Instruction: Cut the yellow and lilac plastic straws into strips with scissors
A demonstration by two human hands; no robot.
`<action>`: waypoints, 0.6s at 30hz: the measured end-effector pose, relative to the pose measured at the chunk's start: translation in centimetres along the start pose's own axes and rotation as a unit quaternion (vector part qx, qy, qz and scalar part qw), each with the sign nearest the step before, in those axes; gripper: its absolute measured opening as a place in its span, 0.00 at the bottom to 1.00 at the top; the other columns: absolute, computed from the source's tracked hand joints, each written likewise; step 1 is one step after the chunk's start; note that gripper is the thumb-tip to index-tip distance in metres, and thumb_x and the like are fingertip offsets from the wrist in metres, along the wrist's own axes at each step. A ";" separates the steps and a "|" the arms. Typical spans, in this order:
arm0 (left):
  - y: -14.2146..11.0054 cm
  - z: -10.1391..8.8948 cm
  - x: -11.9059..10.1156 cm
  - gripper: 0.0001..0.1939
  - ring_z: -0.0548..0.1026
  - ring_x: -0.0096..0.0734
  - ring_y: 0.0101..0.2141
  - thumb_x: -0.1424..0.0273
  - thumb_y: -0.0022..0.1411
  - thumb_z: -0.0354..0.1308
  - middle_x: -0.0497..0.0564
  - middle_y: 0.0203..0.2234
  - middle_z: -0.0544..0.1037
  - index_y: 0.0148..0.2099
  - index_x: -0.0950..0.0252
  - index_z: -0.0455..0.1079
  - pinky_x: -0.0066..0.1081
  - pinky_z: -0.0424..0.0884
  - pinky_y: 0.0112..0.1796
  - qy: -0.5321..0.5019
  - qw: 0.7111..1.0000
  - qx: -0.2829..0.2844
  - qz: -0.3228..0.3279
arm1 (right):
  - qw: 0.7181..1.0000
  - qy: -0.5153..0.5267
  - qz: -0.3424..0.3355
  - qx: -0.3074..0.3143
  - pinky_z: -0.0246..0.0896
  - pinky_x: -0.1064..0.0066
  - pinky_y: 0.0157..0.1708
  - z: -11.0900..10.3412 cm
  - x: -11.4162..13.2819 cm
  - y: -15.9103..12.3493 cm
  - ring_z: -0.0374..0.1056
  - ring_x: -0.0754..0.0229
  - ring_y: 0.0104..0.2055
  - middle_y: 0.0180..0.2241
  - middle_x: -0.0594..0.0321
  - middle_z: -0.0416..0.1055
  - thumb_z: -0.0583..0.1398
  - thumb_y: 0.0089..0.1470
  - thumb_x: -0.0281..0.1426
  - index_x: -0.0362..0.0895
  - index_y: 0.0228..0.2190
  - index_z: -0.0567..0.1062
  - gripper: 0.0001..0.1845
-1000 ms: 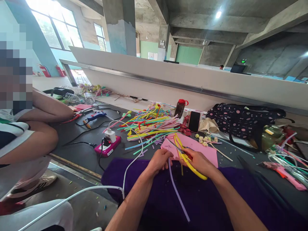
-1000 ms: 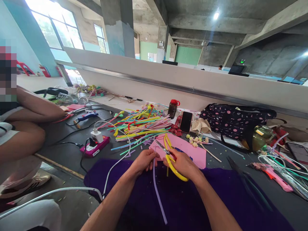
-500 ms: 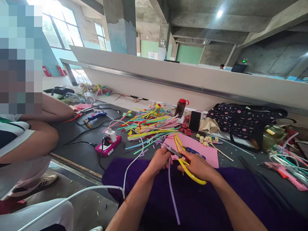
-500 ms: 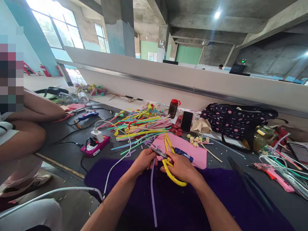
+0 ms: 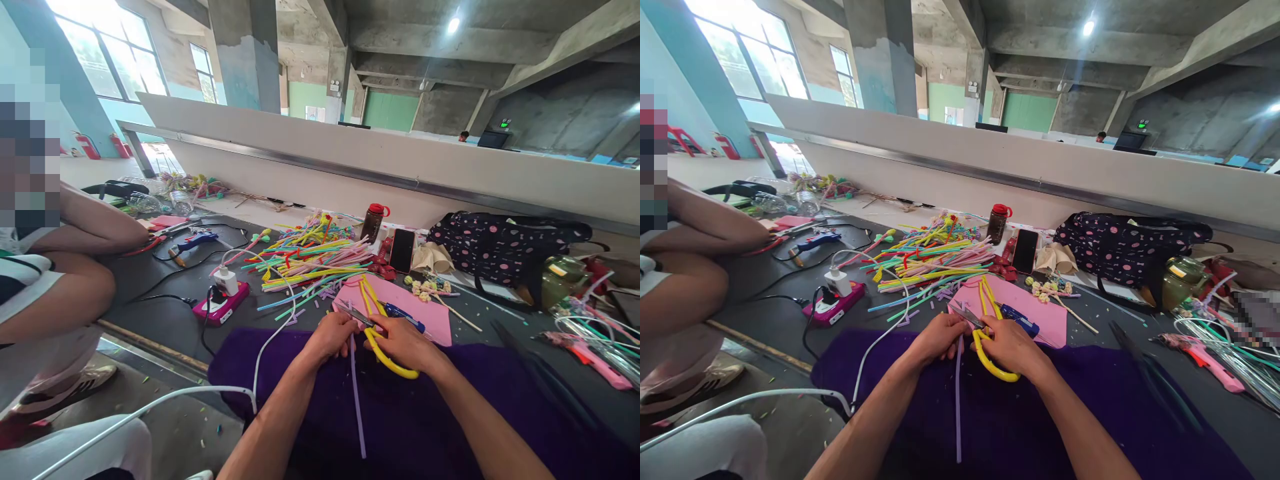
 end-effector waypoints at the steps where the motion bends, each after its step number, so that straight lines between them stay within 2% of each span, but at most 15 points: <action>1: 0.1 0.0 0.1 0.11 0.61 0.19 0.08 0.65 0.53 0.49 0.45 0.11 0.69 0.29 0.67 0.67 0.19 0.50 0.11 0.004 1.000 -0.001 -0.003 | 1.000 -0.005 0.004 0.003 0.51 0.74 0.27 0.1 -0.1 0.1 0.67 0.59 0.31 0.31 0.63 0.74 0.56 0.49 0.40 0.48 0.44 0.70 0.20; 9: 0.0 -0.1 -0.1 0.11 0.60 0.21 0.07 0.66 0.53 0.48 0.43 0.07 0.65 0.27 0.67 0.68 0.19 0.51 0.11 0.035 0.999 -0.007 -0.014 | 1.000 -0.027 0.007 0.009 0.49 0.75 0.26 0.7 -0.4 0.6 0.67 0.61 0.30 0.30 0.62 0.74 0.57 0.49 0.39 0.46 0.37 0.72 0.14; 14: -0.1 -0.2 0.0 0.12 0.58 0.19 0.06 0.66 0.55 0.47 0.43 0.06 0.64 0.28 0.68 0.68 0.19 0.50 0.11 0.031 0.999 -0.020 -0.017 | 1.000 -0.023 0.011 -0.003 0.53 0.73 0.29 0.6 -0.7 0.9 0.69 0.58 0.33 0.33 0.61 0.75 0.58 0.48 0.39 0.47 0.42 0.71 0.19; 18: 0.2 -0.8 0.1 0.12 0.63 0.19 0.09 0.67 0.55 0.46 0.46 0.14 0.72 0.30 0.68 0.68 0.19 0.51 0.10 -0.008 0.998 -0.058 0.005 | 0.998 -0.002 0.023 -0.055 0.56 0.71 0.31 -1.1 -1.3 0.2 0.69 0.56 0.35 0.36 0.59 0.74 0.56 0.48 0.43 0.47 0.47 0.68 0.25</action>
Point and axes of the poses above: each hand's wrist, its own y-axis towards the middle knuckle, its own z-axis out of the palm, x = y × z, the point moved 5 cm from there along y, towards the middle knuckle
